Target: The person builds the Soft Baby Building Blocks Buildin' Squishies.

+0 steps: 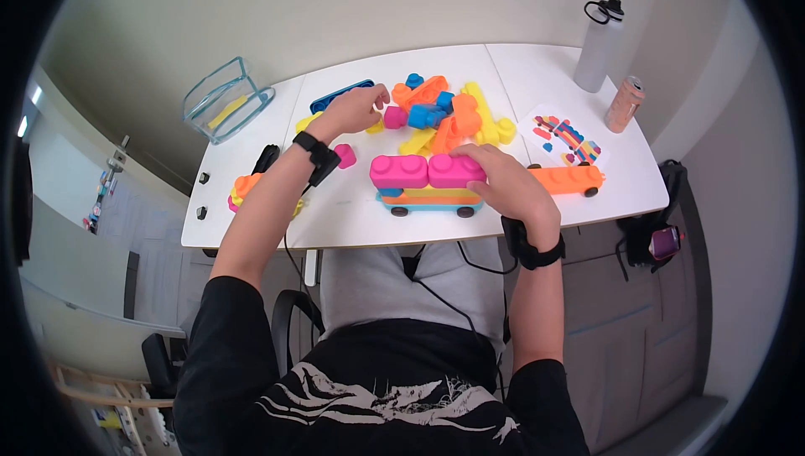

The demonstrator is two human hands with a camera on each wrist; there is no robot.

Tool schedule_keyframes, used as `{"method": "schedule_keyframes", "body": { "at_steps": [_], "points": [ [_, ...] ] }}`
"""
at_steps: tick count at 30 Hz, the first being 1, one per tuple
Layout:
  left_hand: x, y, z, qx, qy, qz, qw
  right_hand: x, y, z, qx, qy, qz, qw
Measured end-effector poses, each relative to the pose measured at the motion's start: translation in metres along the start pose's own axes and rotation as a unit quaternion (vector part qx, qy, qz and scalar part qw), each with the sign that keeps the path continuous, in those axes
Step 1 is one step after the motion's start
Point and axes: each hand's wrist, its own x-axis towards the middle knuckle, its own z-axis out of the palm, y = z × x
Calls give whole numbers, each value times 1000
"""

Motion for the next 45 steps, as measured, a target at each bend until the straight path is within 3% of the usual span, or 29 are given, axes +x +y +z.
{"method": "schedule_keyframes", "body": {
  "at_steps": [3, 5, 9, 12, 16, 20, 24, 29, 32, 34, 35, 37, 40, 41, 45],
  "points": [
    [23, -31, 6, 51, 7, -52, 997, -1, -1, 1, 8, 15, -23, 1000],
    [35, -64, 13, 148, 68, -121, 979, -1, 2, 2, 14, 16, -27, 999],
    [41, -123, 30, 164, 80, -168, 969, -1, 3, 1, 22, 10, -15, 1000],
    [39, -137, 35, 171, -3, -233, 957, -1, 0, 0, 27, 11, -14, 999],
    [39, -143, 37, 266, 60, -169, 947, -1, 3, 1, 22, 12, -28, 999],
    [40, -142, 37, 251, 40, -174, 951, 0, 4, 2, 27, 14, -31, 999],
    [43, -142, 30, 250, 71, -158, 953, 0, 0, 0, 21, 4, -8, 1000],
    [46, -110, -11, 192, 113, -162, 961, 3, 2, 4, 6, 12, -35, 999],
    [32, -66, -49, 115, 131, -93, 980, 3, -1, 7, 16, 28, -33, 999],
    [15, -34, -66, 26, 151, 20, 988, 7, -3, 8, 25, 19, 7, 999],
    [6, -19, -72, 26, 151, 20, 988, 8, -1, 10, 25, 20, 8, 999],
    [-18, 15, -76, -33, 127, 125, 983, 9, 6, 17, 9, 41, -5, 999],
    [-62, 72, -81, -20, 82, 150, 985, 10, -2, 15, 23, 38, 25, 999],
    [-71, 79, -77, -19, 77, 190, 979, 10, -3, 15, 23, 39, 25, 999],
    [-90, 97, -58, -24, 41, 199, 979, 11, -11, 11, 43, 39, 50, 997]
  ]
}}
